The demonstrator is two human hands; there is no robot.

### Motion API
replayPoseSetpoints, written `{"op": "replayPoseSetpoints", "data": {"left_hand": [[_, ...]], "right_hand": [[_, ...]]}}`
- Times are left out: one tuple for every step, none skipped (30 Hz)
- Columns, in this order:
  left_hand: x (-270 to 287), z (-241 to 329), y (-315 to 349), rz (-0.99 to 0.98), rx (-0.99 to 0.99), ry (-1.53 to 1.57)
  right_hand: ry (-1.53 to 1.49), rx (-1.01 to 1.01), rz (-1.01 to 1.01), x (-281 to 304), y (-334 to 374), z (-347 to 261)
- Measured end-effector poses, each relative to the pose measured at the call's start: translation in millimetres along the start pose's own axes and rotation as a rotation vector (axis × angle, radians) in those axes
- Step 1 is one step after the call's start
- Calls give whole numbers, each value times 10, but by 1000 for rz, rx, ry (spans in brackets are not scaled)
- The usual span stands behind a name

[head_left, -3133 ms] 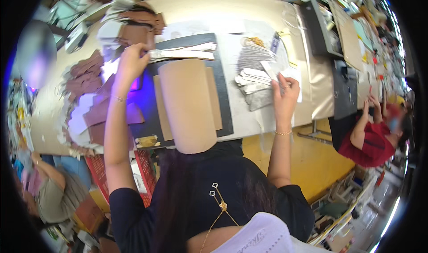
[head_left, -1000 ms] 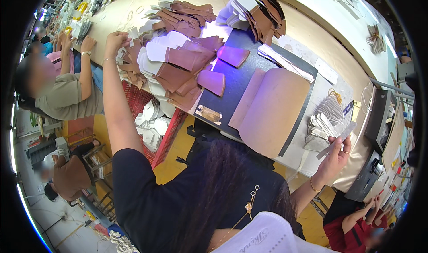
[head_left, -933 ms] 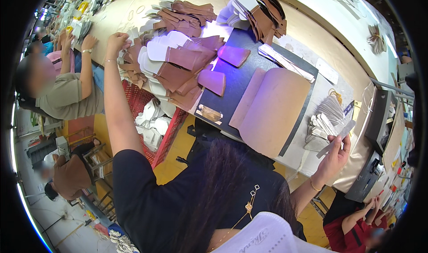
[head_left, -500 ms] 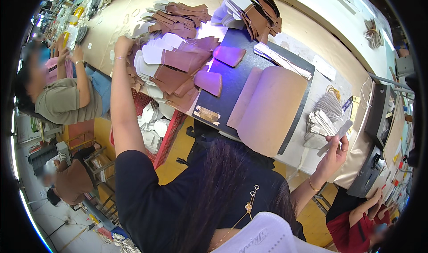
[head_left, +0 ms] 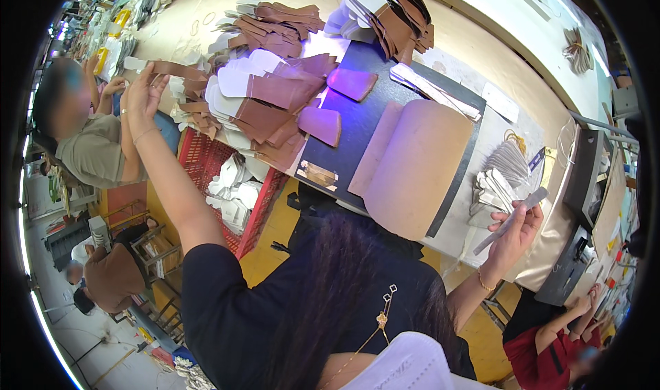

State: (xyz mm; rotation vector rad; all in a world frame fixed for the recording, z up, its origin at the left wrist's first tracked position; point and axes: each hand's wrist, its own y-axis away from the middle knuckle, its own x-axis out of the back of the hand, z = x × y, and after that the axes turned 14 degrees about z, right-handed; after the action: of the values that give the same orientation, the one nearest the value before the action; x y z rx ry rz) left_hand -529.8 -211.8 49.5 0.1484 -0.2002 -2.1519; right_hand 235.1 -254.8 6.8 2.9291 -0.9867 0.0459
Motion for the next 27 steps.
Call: {"op": "replayPoseSetpoints", "data": {"left_hand": [[20,40,60,-59,-43,8],[24,68,116,-85,-86,25],[5,88,158,-110,-129,42],[-27,101,190,-196,-147,65],[-73,98,218,-150,-126,115],[-132,93,239,-138,-121,185],[-195,99,265,-170,-137,264],[-262,116,306,-75,-132,176],[-350,143,357,-27,-147,96],[-474,179,420,75,-140,15],[-588,240,532,-103,-180,39],[-682,314,707,-209,-187,53],[-814,374,914,-250,-179,53],[-1007,384,1137,-154,-210,12],[-1179,407,1405,-304,-233,-9],[-1328,437,1699,-386,-245,-49],[-1472,441,2003,-486,-257,-71],[-1599,395,2322,-542,-234,-49],[-1714,323,2639,-576,-220,-46],[-1813,263,2927,-700,-124,-39],[-1925,197,3146,-783,-41,-68],[-2054,102,3302,-869,91,-111],[-2164,-12,3438,-951,223,-156],[-2298,-176,3559,-1011,344,-145],[-2407,-320,3635,-1067,467,-133],[-2447,-419,3667,-1069,492,-165],[-2469,-514,3685,-1071,518,-199]], "right_hand": [[-6,-20,4,-8,0,-4],[4,-3,-7,-18,1,-6],[4,-2,-10,-28,3,-6],[5,-2,-13,-34,5,-8],[0,2,-16,-42,7,-9],[-5,5,-18,-44,9,-13],[-20,0,-24,-45,10,-20],[-7,12,-20,-41,15,-29],[-3,17,-19,-35,18,-41],[0,23,-14,-30,18,-53],[5,35,3,-27,22,-62],[15,44,21,-25,28,-71],[29,46,54,-26,36,-78],[4,47,33,-37,44,-78],[-18,42,37,-54,48,-77],[-18,35,25,-73,50,-80],[-52,16,9,-104,59,-77],[-57,44,-33,-125,60,-90],[-58,45,-39,-151,60,-107],[-77,72,-43,-173,70,-130],[-68,107,-39,-177,57,-178],[-68,136,-40,-177,52,-227],[-80,151,-31,-175,48,-280],[-118,141,-3,-168,51,-332],[-114,168,-10,-152,54,-389],[-123,182,-15,-135,55,-443],[-131,196,-19,-121,64,-490]]}}
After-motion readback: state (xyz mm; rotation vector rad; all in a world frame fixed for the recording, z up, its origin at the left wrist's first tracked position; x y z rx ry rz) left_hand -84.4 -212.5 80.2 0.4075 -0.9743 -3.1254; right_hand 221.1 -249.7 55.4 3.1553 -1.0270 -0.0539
